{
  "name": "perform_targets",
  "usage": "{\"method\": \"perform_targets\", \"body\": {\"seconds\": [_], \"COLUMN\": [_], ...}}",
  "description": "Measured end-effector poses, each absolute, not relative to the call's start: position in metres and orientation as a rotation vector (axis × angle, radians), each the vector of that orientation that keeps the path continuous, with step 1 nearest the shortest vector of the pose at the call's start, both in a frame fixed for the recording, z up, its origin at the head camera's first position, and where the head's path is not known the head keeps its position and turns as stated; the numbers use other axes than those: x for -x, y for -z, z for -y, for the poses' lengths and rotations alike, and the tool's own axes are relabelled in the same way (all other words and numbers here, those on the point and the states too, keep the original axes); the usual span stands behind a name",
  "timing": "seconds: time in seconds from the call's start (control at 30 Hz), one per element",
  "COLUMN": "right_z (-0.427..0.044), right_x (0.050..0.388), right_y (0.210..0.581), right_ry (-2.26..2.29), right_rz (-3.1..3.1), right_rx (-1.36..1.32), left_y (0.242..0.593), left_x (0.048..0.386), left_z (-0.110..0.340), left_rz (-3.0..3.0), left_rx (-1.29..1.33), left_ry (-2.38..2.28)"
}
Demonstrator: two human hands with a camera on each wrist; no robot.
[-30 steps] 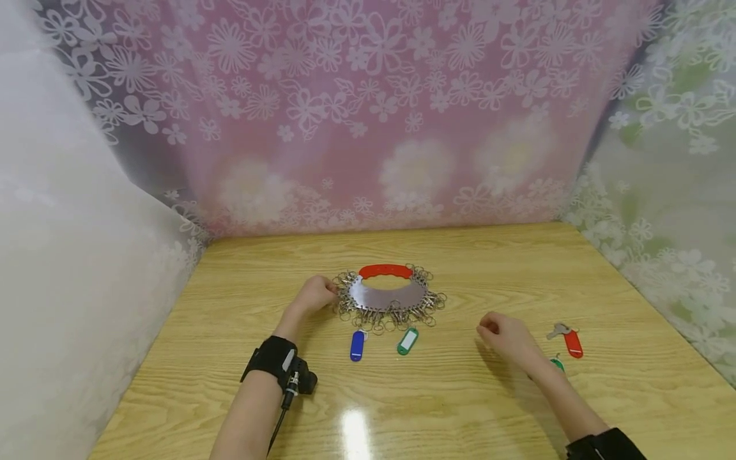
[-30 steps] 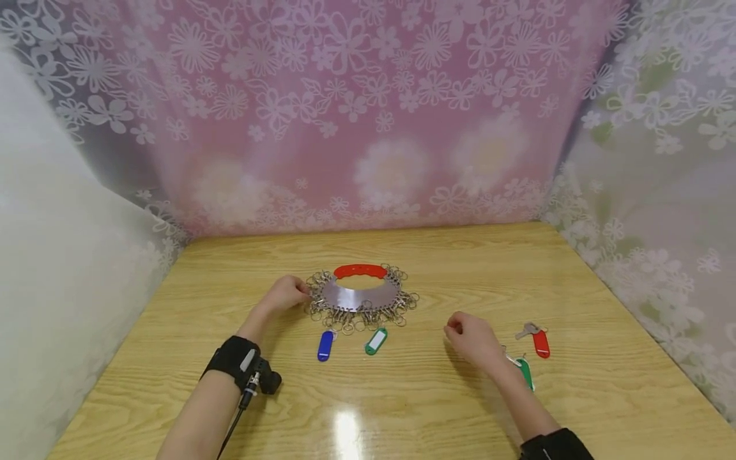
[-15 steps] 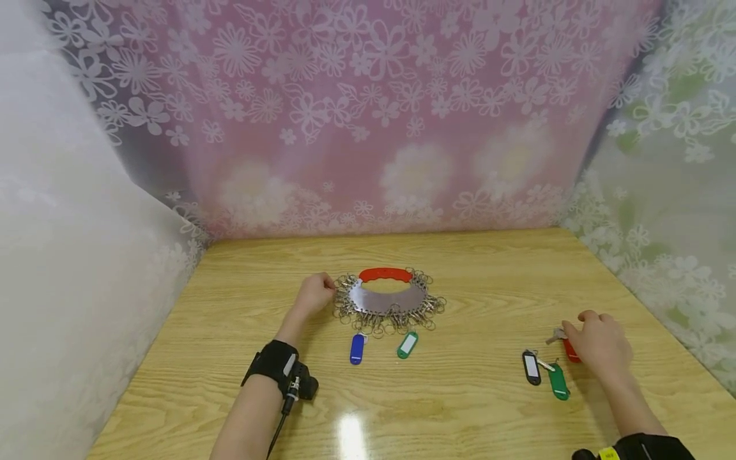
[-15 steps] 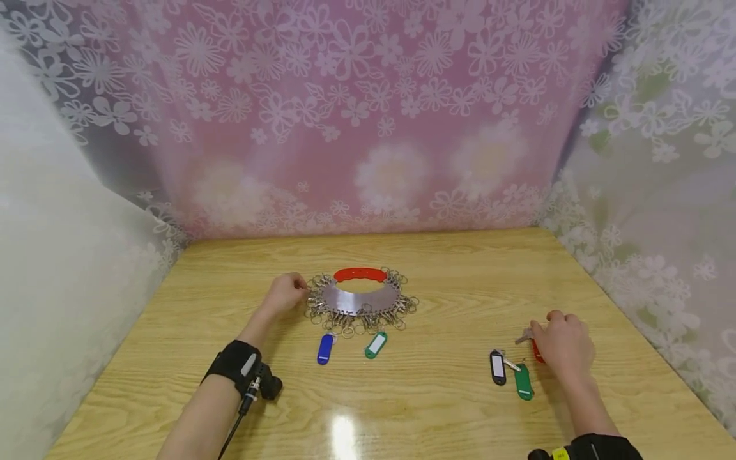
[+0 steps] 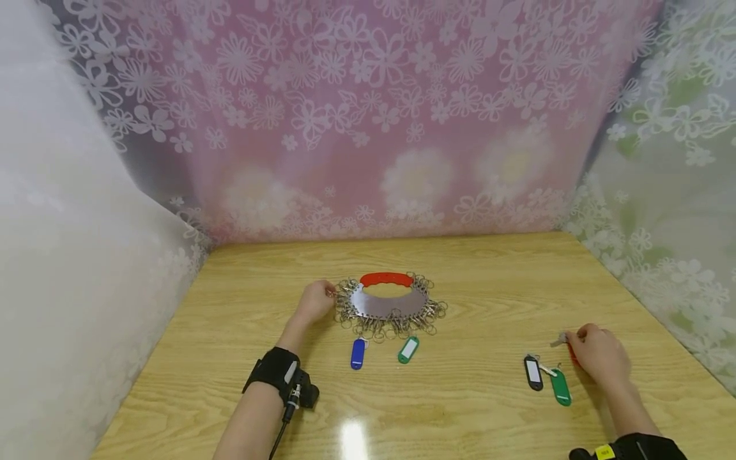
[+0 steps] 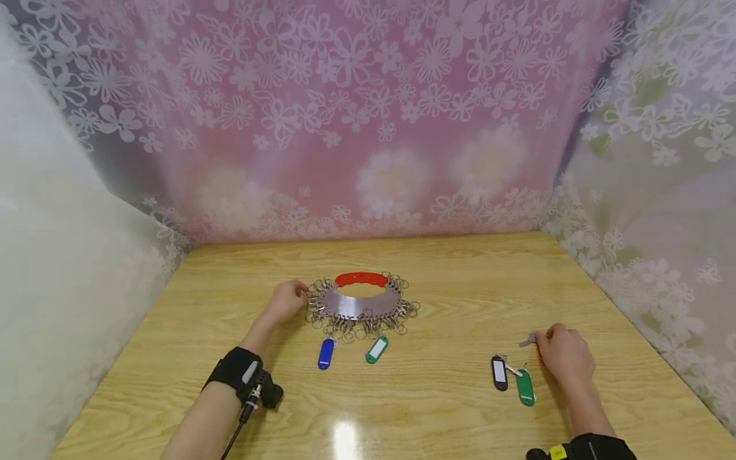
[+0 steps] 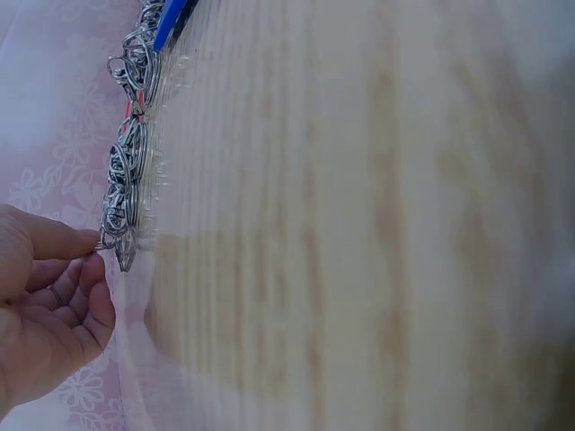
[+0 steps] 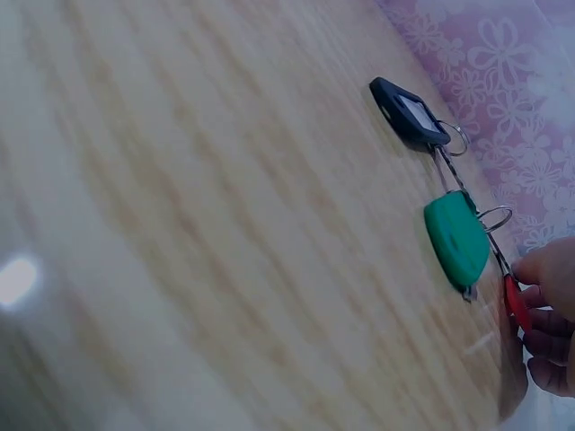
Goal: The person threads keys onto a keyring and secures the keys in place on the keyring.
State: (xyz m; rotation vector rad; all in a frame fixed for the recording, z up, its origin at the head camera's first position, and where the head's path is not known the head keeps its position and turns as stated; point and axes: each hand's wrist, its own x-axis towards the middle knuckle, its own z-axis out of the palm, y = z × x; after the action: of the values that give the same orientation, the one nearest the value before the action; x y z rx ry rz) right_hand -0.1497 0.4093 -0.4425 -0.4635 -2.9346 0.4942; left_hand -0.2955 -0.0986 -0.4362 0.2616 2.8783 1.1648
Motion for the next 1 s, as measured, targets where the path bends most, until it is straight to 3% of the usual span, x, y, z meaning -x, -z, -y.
{"method": "perform_targets", "body": {"seconds": [0.57, 1.0], "right_z": [-0.414, -0.396], "right_x": [0.144, 0.157], "right_y": [0.45, 0.406], "right_ry": [-0.521, -0.979], "right_rz": [2.716, 2.399], "right_rx": [0.284, 0.493], "left_y": [0.436, 0.435], "left_x": [0.293, 0.291], "left_z": [0.101, 0.104], "left_rz": [-2.924, -2.817], "left_rx": [-0.168, -0.141], "left_ry": [-1.096, -1.223]}}
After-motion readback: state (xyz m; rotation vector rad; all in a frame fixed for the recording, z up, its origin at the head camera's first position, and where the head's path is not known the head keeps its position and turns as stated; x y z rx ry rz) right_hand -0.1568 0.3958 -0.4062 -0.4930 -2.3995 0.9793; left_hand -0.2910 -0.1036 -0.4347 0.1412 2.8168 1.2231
